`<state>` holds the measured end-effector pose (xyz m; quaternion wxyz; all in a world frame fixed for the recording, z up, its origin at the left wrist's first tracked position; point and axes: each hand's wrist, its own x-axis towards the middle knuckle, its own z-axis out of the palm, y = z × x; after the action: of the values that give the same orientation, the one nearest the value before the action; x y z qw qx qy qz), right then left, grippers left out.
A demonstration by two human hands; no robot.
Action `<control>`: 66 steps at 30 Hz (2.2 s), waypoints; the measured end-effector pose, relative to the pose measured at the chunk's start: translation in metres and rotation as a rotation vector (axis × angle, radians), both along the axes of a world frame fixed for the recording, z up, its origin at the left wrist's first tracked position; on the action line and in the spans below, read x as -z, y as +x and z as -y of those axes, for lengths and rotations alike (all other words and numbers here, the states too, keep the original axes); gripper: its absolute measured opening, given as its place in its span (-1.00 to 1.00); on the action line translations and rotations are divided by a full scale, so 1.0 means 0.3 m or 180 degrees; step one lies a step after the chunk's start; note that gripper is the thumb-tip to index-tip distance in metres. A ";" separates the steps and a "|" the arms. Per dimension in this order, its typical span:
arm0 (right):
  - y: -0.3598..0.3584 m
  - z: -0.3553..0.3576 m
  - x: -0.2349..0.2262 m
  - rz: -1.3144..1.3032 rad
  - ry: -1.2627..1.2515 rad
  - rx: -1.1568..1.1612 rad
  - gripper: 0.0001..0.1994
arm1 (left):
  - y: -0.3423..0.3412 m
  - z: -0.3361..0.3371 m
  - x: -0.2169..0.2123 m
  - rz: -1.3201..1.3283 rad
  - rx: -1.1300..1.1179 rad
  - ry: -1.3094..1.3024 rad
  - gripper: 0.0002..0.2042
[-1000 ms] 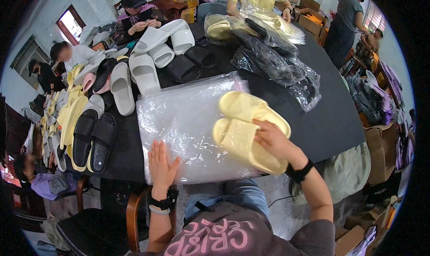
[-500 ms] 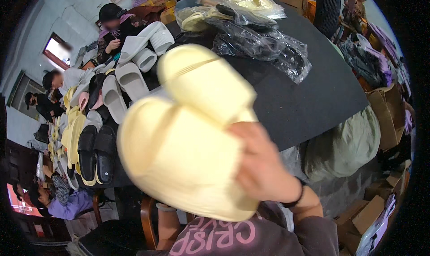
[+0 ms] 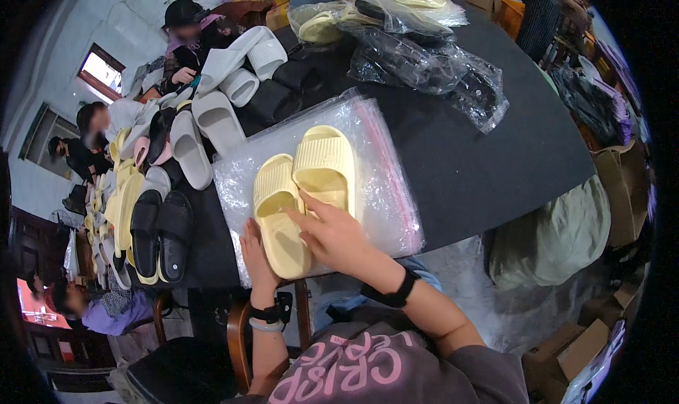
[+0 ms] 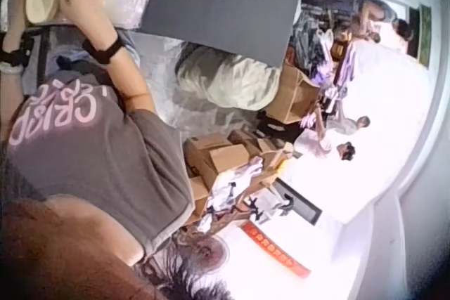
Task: The person repeatedly picks up pairs of black and yellow slippers, places them into clear plastic bags, and sets the packaged pairs aside on the table. The person handles the slippers and bags by hand throughout the clip.
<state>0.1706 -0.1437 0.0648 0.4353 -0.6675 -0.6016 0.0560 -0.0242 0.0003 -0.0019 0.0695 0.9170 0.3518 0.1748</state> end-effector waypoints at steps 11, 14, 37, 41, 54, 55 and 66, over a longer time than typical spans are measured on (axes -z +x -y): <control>0.102 0.205 0.126 -0.0743 0.0104 0.0715 -0.36 | -0.004 0.003 -0.246 0.1508 -0.0541 -0.0494 -0.73; 0.103 0.203 0.131 -0.0610 0.0036 0.0708 -0.36 | 0.056 0.052 -0.302 0.1041 0.0191 -0.0748 -0.73; 0.098 0.210 0.134 -0.0034 -0.0258 0.0618 -0.38 | -0.059 -0.343 -0.360 -0.0402 -0.0024 0.0960 -0.62; 0.090 0.205 0.126 0.0011 -0.0374 0.0646 -0.37 | -0.285 -0.578 -0.408 -0.0748 -0.0782 0.1124 -0.59; 0.071 0.185 0.132 0.0287 -0.0481 0.0814 -0.41 | -0.543 -1.081 -0.391 -0.0181 -0.1373 0.0572 -0.57; 0.069 0.188 0.127 0.0282 -0.0503 0.0814 -0.42 | -0.543 -1.099 -0.374 -0.0186 -0.1357 0.0475 -0.57; 0.065 0.184 0.126 0.0374 -0.0420 0.0913 -0.44 | -0.556 -1.126 -0.370 -0.0345 -0.1606 0.0833 -0.63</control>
<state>0.1900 -0.1990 0.0269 0.3581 -0.7758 -0.5195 -0.0065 -0.1910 0.3382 0.1092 -0.1141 0.8097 0.5464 0.1811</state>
